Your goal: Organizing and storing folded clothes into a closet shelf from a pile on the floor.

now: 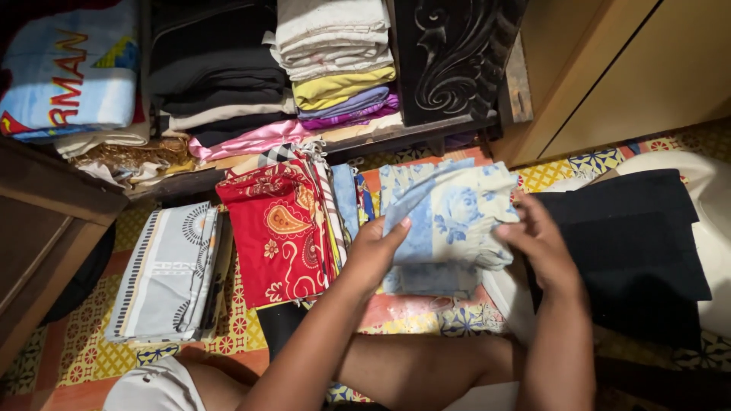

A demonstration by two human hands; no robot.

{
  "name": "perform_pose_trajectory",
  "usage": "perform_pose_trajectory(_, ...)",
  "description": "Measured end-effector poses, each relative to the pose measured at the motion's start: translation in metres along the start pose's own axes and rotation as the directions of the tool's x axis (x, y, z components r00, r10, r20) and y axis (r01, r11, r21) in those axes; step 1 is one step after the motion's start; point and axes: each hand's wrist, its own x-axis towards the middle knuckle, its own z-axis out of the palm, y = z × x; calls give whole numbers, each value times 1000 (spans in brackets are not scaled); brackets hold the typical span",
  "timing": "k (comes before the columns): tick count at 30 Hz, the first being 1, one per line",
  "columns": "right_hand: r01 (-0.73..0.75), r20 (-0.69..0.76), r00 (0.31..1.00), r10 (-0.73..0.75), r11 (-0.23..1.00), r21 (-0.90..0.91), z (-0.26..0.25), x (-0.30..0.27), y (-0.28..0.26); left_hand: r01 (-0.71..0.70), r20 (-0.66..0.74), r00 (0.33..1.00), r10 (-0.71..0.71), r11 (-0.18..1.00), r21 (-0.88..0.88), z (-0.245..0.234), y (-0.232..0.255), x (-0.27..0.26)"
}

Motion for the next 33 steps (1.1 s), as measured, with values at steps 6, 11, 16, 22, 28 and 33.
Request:
perform_pose_trajectory(6, -305, 48, 946, 321, 930, -206, 7, -10, -5, 14, 130, 991, -37, 984, 175, -13, -20, -4)
perform_pose_trajectory(11, -318, 124, 926, 356, 915, -247, 8, -7, -6, -104, 166, 985, -34, 650, 753, -22, -23, -6)
perform_pose_trajectory(16, -267, 145, 943, 299, 941, -206, 20, -7, -25, -67, 98, 994, -52, 426, 902, -18, -6, -6)
perform_pose_trajectory(22, -90, -199, 980, 9, 911, -402, -2, 19, 38, -284, 132, 956, 263, 707, 648, -4, 5, 15)
perform_pose_trajectory(28, 593, -101, 805, -584, 794, 133, -8, 16, 22, -707, 206, 707, 677, 668, 231, 8, 19, -9)
perform_pose_trajectory(33, -29, -5, 1000, 29, 999, 35, -8, 16, 15, -509, 72, 842, 534, 745, 431, -13, -72, 10)
